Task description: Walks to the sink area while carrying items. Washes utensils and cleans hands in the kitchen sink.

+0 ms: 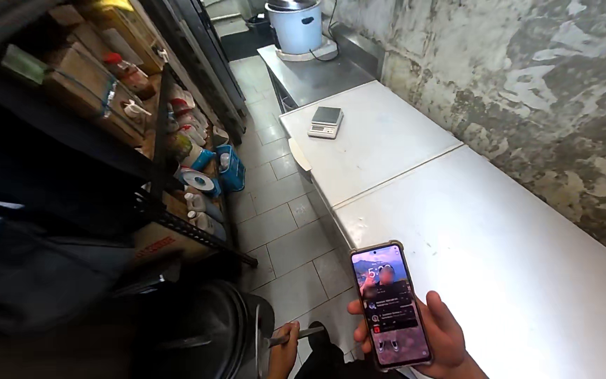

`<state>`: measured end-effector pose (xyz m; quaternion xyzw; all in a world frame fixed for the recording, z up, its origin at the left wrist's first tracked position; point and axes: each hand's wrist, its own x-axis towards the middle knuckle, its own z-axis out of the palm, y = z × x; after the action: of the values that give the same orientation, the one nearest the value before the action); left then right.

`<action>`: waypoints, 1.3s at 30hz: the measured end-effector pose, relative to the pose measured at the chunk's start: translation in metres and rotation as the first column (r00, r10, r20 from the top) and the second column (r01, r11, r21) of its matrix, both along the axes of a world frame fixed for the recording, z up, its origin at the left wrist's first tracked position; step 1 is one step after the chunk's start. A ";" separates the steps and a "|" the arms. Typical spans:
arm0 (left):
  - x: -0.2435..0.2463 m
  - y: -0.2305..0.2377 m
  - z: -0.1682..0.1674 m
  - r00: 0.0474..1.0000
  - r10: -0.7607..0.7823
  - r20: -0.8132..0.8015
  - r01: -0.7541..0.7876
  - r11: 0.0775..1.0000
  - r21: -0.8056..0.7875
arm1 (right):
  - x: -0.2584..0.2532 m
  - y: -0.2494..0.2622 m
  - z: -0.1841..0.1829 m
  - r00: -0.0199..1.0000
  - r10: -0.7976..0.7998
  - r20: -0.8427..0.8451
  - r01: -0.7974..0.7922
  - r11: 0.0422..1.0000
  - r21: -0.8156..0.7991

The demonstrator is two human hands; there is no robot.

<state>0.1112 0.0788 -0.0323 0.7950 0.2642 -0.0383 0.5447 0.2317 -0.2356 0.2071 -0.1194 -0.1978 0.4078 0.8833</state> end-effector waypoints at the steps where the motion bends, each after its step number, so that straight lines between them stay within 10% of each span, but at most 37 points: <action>1: 0.001 0.011 0.001 1.000 -0.012 -0.007 0.012 1.000 -0.013 | 0.008 0.017 0.002 1.000 0.011 0.000 -0.011 1.000 -0.001; 17: 0.079 0.176 0.059 0.991 0.062 0.115 -0.043 0.987 -0.155 | 0.112 0.242 0.015 0.993 0.113 -0.027 -0.115 0.990 -0.078; 39: 0.481 0.360 0.137 0.968 0.067 0.242 -0.071 0.997 0.010 | 0.514 0.436 0.002 0.977 0.184 -0.110 -0.193 0.977 -0.085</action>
<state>0.5920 0.4393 0.1052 0.7892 0.2237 0.0803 0.5663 0.7453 0.2000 0.2087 -0.1211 -0.1432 0.5043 0.8429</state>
